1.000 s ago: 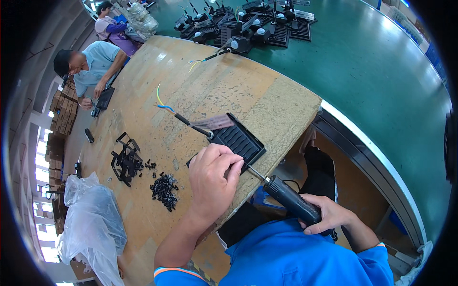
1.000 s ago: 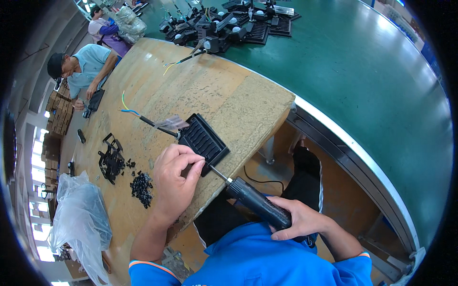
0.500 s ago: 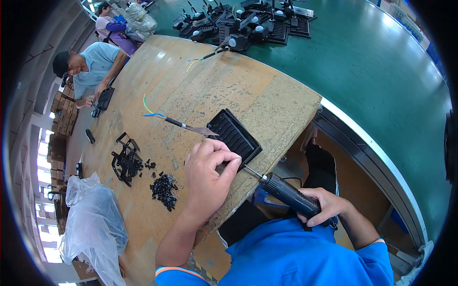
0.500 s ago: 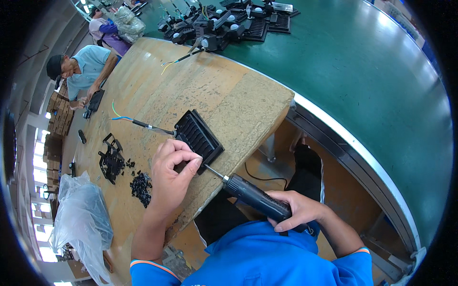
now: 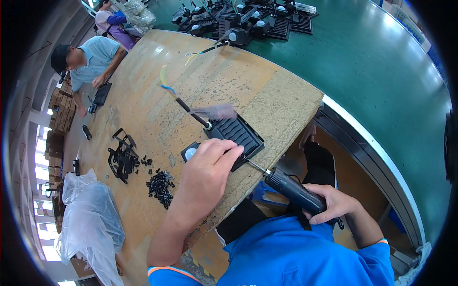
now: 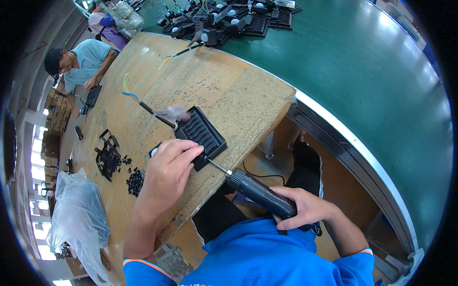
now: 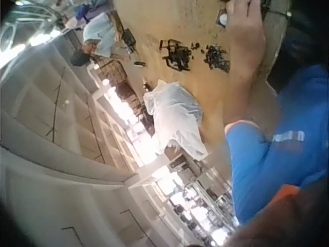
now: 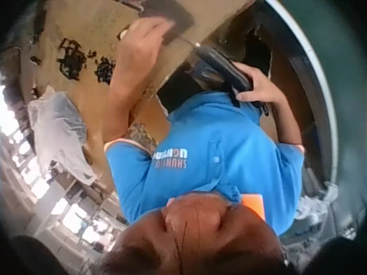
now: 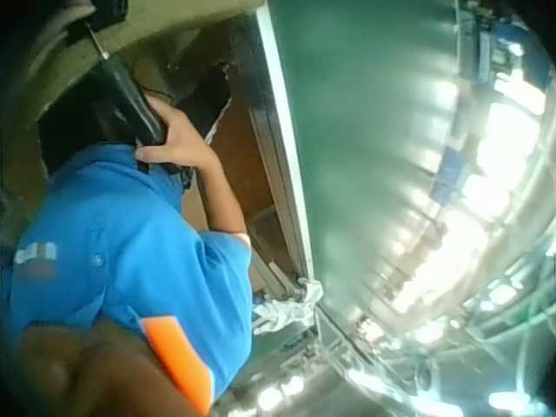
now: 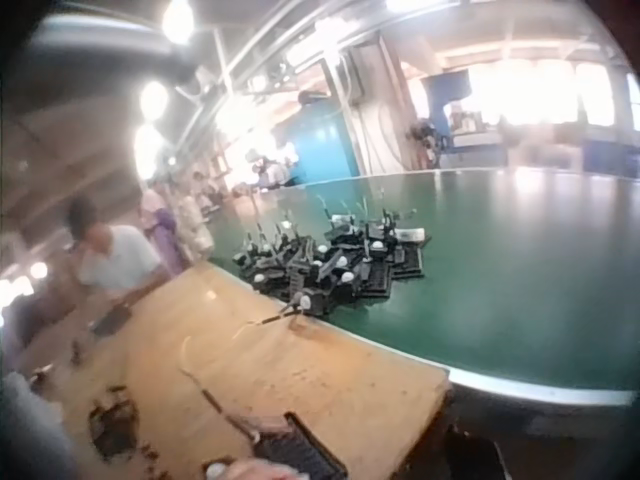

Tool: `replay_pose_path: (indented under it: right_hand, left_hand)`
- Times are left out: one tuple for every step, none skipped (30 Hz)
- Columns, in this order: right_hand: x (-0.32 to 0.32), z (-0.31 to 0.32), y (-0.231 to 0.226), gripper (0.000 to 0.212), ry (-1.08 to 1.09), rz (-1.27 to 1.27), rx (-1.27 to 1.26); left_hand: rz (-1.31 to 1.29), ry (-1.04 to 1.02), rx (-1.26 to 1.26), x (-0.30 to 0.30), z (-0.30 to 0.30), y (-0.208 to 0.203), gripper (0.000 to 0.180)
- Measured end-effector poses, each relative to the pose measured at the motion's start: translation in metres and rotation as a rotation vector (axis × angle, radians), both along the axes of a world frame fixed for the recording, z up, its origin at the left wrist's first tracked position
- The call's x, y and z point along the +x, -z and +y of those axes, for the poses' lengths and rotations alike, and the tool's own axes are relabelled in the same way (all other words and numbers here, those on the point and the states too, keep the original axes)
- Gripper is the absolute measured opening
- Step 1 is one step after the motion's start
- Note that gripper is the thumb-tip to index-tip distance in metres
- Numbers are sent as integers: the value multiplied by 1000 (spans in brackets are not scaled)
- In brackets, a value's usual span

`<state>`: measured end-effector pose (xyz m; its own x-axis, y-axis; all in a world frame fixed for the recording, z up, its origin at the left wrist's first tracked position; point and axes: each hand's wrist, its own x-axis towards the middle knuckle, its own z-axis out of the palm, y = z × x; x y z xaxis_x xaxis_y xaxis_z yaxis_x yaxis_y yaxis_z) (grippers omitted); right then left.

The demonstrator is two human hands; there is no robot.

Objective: The person picks up a screw and a light fixture, then uses a power screwdriver to secure the screw. They pick up a bracket, place it onto the light fixture, and secure it with screws before placing the completed fixture onto a conveyor belt.

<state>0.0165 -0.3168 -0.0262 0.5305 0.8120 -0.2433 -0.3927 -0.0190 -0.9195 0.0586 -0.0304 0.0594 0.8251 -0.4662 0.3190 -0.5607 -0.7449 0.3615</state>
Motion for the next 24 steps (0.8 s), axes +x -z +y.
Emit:
replay_pose_path:
  right_hand:
    - [1,0,-3,72,20,8,-20]
    - [3,0,-5,69,37,19,-43]
    - [4,-1,-7,69,32,21,-54]
    - [5,-2,-9,70,35,-5,-74]
    - [6,-1,-10,70,36,-34,-90]
    - [6,-1,-10,70,29,-34,-96]
    - [6,-2,-9,71,29,-47,-105]
    - [6,-3,-9,71,30,-63,-112]
    - [6,-2,-10,71,24,-64,-115]
    - [7,-2,-11,73,27,-85,-124]
    - [7,-2,-12,74,35,-105,-134]
    - [9,-5,-14,74,34,-106,-140]
    - [11,-8,-16,77,8,-112,-177]
    - [13,-10,-19,80,-21,-121,-213]
    - [14,-11,-20,80,-24,-123,-218]
    - [15,-12,-21,81,-19,-168,-236]
    - [15,-13,-22,81,-10,-213,-253]
    - [16,-13,-22,81,-9,-213,-258]
    - [18,-12,-21,81,-21,-267,-261]
    - [19,-12,-20,81,-33,-321,-264]
    - [19,-12,-20,81,-35,-320,-269]
    - [20,-11,-20,79,-26,-306,-266]
    - [21,-10,-20,77,-19,-294,-261]
    - [20,-9,-21,77,-23,-293,-263]
  left_hand:
    - [-13,45,60,1,0,-3,26]
    - [-24,87,116,3,0,-5,29]
    - [-22,82,106,5,0,-7,29]
    - [-106,103,230,8,-1,-10,30]
    - [-192,122,360,11,1,-13,31]
    - [-191,114,355,15,5,-12,31]
    - [-174,130,336,19,8,-9,33]
    - [-161,147,319,22,11,-7,34]
    - [-129,144,271,23,13,-6,40]
    - [-129,137,267,21,14,-7,40]
    - [-110,129,278,22,13,-8,40]
    - [-90,121,289,22,11,-9,41]
    - [-90,120,283,23,10,-9,41]
    - [-88,114,305,24,8,-10,41]
    - [-85,109,327,24,7,-10,41]
    - [-86,105,322,24,6,-9,41]
    - [-89,102,303,25,6,-8,40]
    - [-92,99,284,25,6,-7,40]
    - [-92,99,279,25,6,-7,40]
    - [-94,94,268,25,6,-7,40]
    - [-94,88,257,26,7,-6,39]
    - [-93,86,252,26,7,-6,39]
    - [-76,80,234,26,7,-5,39]
    - [-59,74,216,25,8,-5,38]
